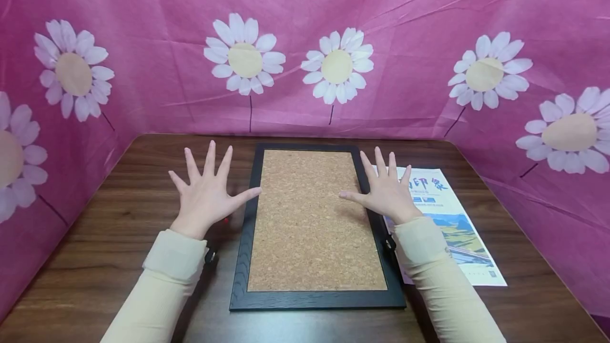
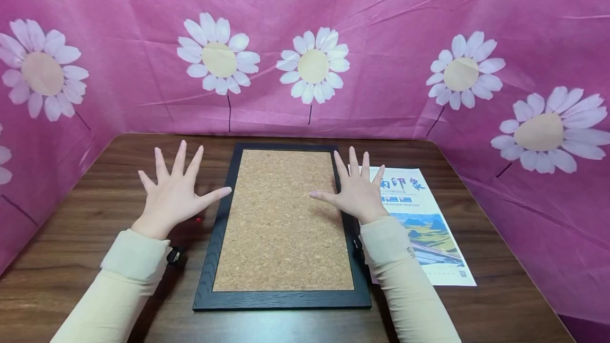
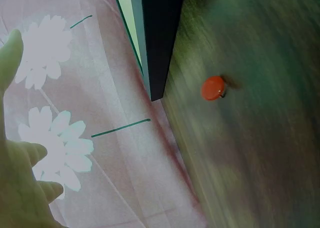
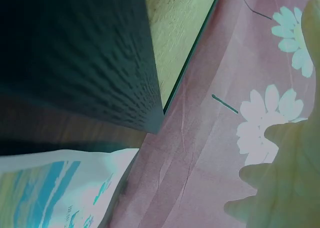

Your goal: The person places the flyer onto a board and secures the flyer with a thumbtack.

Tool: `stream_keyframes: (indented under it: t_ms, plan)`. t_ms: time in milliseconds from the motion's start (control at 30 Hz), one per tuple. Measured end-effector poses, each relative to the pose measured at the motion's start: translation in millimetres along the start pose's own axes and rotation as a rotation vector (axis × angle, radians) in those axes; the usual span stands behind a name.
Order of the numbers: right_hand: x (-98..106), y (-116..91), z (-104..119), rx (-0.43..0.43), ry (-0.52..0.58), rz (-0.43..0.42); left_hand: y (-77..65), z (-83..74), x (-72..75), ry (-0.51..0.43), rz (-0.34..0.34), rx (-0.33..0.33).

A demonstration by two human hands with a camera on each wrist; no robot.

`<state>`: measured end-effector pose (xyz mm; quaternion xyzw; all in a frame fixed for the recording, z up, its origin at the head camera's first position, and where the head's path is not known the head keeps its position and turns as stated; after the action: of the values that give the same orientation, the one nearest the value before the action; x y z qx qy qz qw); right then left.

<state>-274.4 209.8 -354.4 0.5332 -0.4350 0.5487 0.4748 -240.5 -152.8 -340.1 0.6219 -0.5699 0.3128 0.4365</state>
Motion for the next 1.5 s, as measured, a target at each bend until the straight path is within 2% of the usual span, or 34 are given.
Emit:
stream_keyframes:
  t_ms: [267,600,900,1200,1500]
  plan:
    - [3,3,-2,0.009,0.104,0.032,1.8,0.8,2.4,-0.041,-0.011,0.006]
    - [11,2,-12,0.002,0.285,0.081,1.9,-0.6,3.9,-0.090,0.047,0.058]
    - [13,-6,-29,-0.057,0.423,0.163,-1.1,0.9,3.3,-0.139,0.053,0.067]
    - [15,-15,-49,-0.080,0.468,0.168,-2.3,5.9,1.9,-0.182,0.048,0.081]
    - [7,-25,-73,-0.144,0.483,0.180,-2.7,9.6,-5.9,-0.229,0.041,0.076]
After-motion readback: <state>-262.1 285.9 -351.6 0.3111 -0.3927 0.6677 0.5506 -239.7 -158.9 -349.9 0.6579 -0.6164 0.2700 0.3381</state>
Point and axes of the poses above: each hand's wrist, its own y-axis towards the middle knuckle, its own x-axis out of the back of the hand, z = x × y, the point moved 7 cm from there along y, towards the middle knuckle, and after that the axes turned 8 degrees about -y, right-handed, at the moved point
